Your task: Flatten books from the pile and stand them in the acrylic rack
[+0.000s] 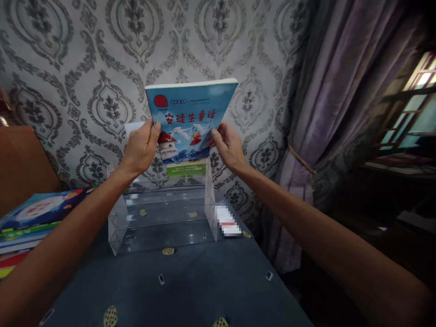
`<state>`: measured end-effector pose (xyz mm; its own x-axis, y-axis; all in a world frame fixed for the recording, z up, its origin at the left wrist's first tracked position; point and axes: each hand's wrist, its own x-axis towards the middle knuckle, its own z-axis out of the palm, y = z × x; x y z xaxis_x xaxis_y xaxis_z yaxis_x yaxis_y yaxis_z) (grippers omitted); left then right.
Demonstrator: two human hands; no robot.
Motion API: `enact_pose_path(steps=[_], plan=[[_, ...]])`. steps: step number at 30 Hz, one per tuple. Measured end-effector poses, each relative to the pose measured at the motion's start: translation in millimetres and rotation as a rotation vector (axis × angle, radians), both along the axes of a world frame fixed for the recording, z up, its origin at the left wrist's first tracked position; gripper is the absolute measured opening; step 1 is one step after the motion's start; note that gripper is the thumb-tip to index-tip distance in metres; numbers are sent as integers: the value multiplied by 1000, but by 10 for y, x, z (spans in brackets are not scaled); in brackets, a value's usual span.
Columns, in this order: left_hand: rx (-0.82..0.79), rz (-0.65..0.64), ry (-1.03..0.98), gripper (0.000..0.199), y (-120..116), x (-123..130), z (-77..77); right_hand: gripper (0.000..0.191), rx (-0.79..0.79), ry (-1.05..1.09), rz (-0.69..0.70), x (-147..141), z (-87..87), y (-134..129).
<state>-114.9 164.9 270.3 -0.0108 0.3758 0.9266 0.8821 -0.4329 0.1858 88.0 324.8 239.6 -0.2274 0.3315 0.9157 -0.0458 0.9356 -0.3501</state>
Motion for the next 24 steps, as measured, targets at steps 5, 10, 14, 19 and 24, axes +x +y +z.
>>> enact_pose_path(steps=[5, 10, 14, 19, 24], plan=[[77, 76, 48, 43, 44, -2, 51, 52, -6, -5, 4, -18, -20, 72], [46, 59, 22, 40, 65, -18, 106, 51, -1, -10, 6, -9, -28, 79], [-11, 13, -5, 38, 62, -9, 130, 50, 7, 20, 4, 2, -33, 51], [-60, -54, -57, 43, 108, -8, 72, 51, -4, 2, -1, 18, -72, 48], [-72, -59, -54, 40, 146, -57, -13, 50, -24, -9, 33, 20, -133, 69]])
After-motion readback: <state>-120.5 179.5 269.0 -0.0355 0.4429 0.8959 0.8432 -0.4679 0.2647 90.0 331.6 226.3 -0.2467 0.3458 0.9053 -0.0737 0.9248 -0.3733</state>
